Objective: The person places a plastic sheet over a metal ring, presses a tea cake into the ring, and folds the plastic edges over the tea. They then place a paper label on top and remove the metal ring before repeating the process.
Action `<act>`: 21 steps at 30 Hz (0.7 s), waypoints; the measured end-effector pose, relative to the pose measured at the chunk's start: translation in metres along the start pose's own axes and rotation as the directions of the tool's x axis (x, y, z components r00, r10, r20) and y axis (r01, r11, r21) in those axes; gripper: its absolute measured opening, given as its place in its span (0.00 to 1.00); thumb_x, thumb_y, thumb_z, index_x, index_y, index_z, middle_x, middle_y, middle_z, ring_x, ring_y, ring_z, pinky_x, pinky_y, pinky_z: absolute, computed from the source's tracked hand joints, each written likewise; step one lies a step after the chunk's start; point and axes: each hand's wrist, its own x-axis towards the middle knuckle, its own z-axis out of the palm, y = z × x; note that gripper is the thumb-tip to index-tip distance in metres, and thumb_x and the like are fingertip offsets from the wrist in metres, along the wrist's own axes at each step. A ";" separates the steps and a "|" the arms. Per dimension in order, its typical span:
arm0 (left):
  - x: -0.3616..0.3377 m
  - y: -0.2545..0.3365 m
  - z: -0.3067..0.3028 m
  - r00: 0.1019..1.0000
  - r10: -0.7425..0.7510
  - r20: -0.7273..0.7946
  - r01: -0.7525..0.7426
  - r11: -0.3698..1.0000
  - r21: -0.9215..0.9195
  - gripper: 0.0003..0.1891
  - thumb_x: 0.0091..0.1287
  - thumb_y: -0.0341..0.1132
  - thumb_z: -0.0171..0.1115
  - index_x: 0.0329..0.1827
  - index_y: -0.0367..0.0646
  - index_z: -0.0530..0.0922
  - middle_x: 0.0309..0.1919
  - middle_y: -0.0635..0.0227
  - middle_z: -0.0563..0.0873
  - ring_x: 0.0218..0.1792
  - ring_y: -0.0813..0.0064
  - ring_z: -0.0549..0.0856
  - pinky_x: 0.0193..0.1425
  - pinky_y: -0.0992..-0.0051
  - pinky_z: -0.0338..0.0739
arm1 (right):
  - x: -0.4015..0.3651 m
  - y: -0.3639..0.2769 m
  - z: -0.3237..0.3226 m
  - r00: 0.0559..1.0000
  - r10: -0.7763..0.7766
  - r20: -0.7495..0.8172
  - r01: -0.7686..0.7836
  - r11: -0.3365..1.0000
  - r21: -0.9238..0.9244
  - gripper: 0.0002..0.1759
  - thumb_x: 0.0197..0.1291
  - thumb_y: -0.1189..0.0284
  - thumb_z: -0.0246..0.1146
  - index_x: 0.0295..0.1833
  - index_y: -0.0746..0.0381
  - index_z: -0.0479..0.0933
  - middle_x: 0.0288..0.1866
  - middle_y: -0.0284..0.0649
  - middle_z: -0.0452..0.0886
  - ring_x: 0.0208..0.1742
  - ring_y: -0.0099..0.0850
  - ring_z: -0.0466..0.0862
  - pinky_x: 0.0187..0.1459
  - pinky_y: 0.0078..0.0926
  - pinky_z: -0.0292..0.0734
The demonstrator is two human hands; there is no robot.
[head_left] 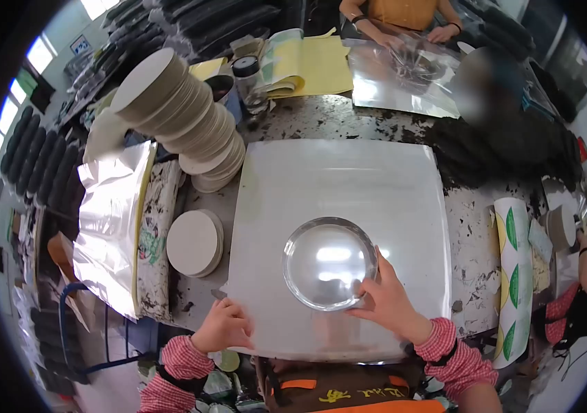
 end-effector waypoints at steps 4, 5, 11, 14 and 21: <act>0.000 -0.013 0.006 0.998 0.057 0.010 -0.056 0.997 -0.054 0.10 0.50 0.41 0.79 0.33 0.56 0.87 0.35 0.81 0.82 0.48 0.69 0.78 0.53 0.64 0.67 | -0.022 -0.011 0.004 0.998 0.036 0.052 -0.040 0.996 0.081 0.25 0.45 0.57 0.81 0.36 0.61 0.75 0.76 0.75 0.52 0.70 0.67 0.68 0.65 0.48 0.73; 0.002 -0.012 0.004 0.995 0.100 -0.003 -0.100 0.995 -0.023 0.11 0.50 0.41 0.79 0.34 0.54 0.86 0.36 0.80 0.82 0.47 0.69 0.78 0.52 0.64 0.69 | -0.026 -0.014 0.006 1.000 0.023 0.021 -0.024 0.998 0.065 0.25 0.44 0.58 0.82 0.36 0.60 0.75 0.76 0.75 0.52 0.69 0.66 0.69 0.64 0.48 0.73; 0.008 0.022 -0.038 0.940 0.059 -0.336 -0.033 0.996 0.083 0.17 0.48 0.42 0.79 0.37 0.48 0.83 0.41 0.71 0.83 0.44 0.66 0.81 0.50 0.65 0.75 | -0.032 -0.018 0.016 0.998 0.060 -0.006 -0.059 0.994 0.091 0.24 0.40 0.60 0.83 0.34 0.59 0.76 0.77 0.75 0.52 0.74 0.68 0.65 0.67 0.48 0.70; 0.010 -0.018 -0.004 0.988 0.090 -0.121 -0.099 0.993 -0.068 0.14 0.48 0.39 0.81 0.35 0.50 0.86 0.39 0.74 0.86 0.46 0.64 0.82 0.52 0.65 0.74 | -0.031 -0.012 0.013 0.999 0.046 -0.011 -0.044 0.990 0.130 0.24 0.41 0.63 0.83 0.35 0.60 0.76 0.77 0.74 0.53 0.77 0.69 0.61 0.71 0.48 0.66; 0.012 -0.022 0.006 0.995 0.038 -0.096 -0.053 0.985 -0.162 0.06 0.58 0.37 0.73 0.37 0.51 0.87 0.37 0.73 0.85 0.47 0.66 0.81 0.47 0.64 0.74 | -0.064 -0.049 0.017 0.932 -0.006 0.363 -0.158 0.893 0.422 0.19 0.50 0.63 0.76 0.44 0.59 0.80 0.78 0.65 0.58 0.73 0.62 0.70 0.69 0.50 0.71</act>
